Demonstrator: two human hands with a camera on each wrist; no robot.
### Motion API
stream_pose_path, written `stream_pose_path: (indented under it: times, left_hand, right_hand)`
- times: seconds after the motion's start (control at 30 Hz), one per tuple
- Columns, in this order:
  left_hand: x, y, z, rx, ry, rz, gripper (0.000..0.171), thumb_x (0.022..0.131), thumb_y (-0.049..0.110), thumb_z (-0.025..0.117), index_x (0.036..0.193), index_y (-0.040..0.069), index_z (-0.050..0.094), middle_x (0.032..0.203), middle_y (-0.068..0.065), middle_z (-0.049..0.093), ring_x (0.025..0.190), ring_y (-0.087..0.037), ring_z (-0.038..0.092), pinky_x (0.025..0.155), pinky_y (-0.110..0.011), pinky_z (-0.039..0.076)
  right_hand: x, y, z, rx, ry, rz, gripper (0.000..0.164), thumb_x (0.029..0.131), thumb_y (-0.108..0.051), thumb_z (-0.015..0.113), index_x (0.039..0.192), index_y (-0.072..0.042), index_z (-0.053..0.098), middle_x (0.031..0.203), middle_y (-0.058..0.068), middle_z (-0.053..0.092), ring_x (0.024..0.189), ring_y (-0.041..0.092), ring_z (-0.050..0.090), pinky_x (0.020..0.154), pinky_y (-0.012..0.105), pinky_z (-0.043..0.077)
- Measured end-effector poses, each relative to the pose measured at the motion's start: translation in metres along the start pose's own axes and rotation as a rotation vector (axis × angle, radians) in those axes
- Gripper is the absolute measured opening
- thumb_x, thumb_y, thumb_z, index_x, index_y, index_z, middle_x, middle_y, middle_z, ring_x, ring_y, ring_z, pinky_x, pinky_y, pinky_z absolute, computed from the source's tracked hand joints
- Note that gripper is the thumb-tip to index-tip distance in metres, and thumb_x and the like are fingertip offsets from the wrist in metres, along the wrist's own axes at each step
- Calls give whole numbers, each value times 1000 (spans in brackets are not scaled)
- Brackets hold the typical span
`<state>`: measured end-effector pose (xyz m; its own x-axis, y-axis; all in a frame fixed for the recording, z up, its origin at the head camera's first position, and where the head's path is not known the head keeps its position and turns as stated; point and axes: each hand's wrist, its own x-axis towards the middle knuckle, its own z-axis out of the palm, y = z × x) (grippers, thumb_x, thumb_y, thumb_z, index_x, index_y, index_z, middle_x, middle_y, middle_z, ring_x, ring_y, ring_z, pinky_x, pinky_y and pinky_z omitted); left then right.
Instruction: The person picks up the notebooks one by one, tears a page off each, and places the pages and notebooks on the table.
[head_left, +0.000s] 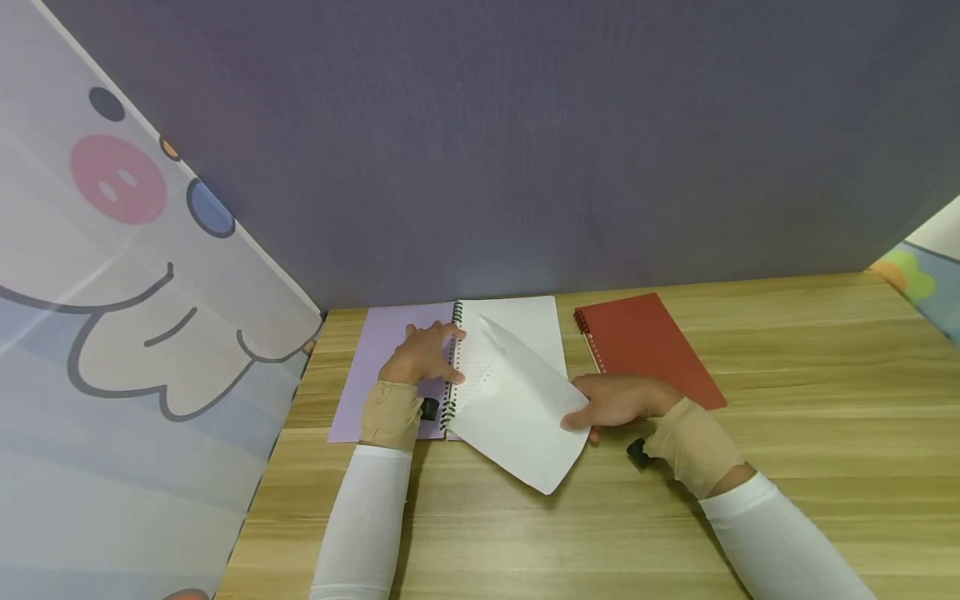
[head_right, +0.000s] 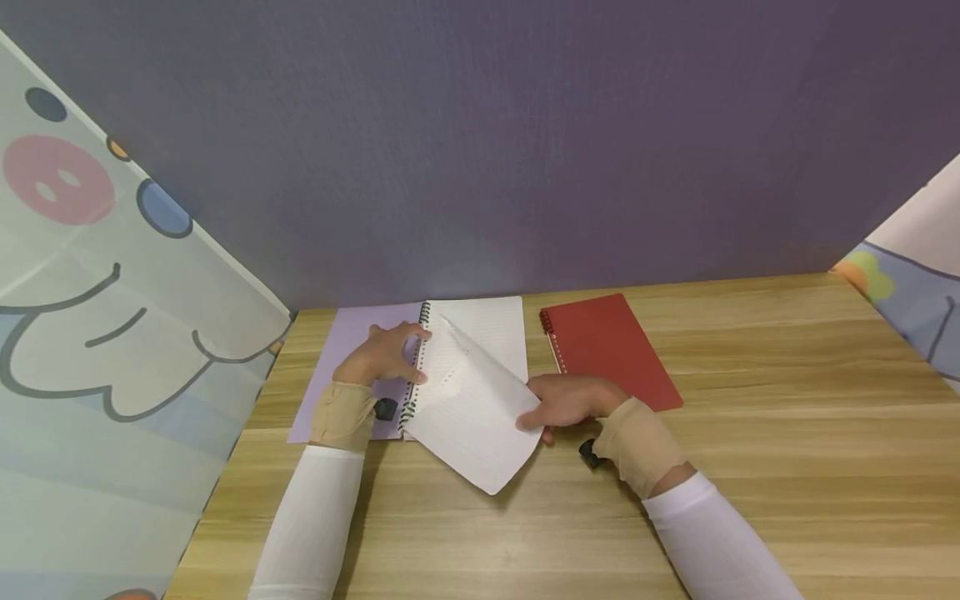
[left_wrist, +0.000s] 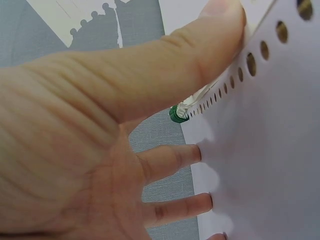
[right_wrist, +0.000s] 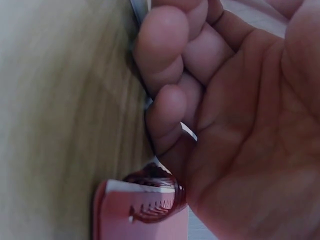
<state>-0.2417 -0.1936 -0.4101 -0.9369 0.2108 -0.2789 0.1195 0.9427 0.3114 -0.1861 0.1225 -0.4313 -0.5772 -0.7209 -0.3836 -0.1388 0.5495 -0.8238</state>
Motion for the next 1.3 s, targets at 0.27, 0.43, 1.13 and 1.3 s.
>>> stream_pose_path:
  times: [0.27,0.43,1.13,1.3]
  left_hand:
    - [-1,1,0,2,10,2,81,62,37,80,134,32,44,144,-4,31,118,-35,28,84,-56,35]
    - [-1,3,0,3,20,5,81,61,36,81,133,31,45,143,-4,33,119,-36,28,84,-55,36]
    - [-1,2,-2,-11,30,-4,81,60,35,82,132,31,46,143,-2,33,122,-38,25,85,-55,35]
    - [-2,3,-3,-17,23,1,80,61,34,81,132,30,45,142,-3,34,120,-37,27,85,-56,35]
  right_hand:
    - [0,0,0,-9,-9,12,28,85,-31,61,104,-12,53,84,4,61,63,21,58,59,33,42]
    - [0,1,-1,-15,-21,14,28,85,-31,60,105,-12,53,85,4,61,63,21,58,59,32,42]
    - [-3,0,-4,-6,-37,12,30,83,-30,62,104,-10,53,78,7,60,60,21,56,51,27,36]
    - [-4,-1,-4,-17,-29,25,30,83,-31,62,102,-10,53,73,8,59,58,19,53,48,25,31]
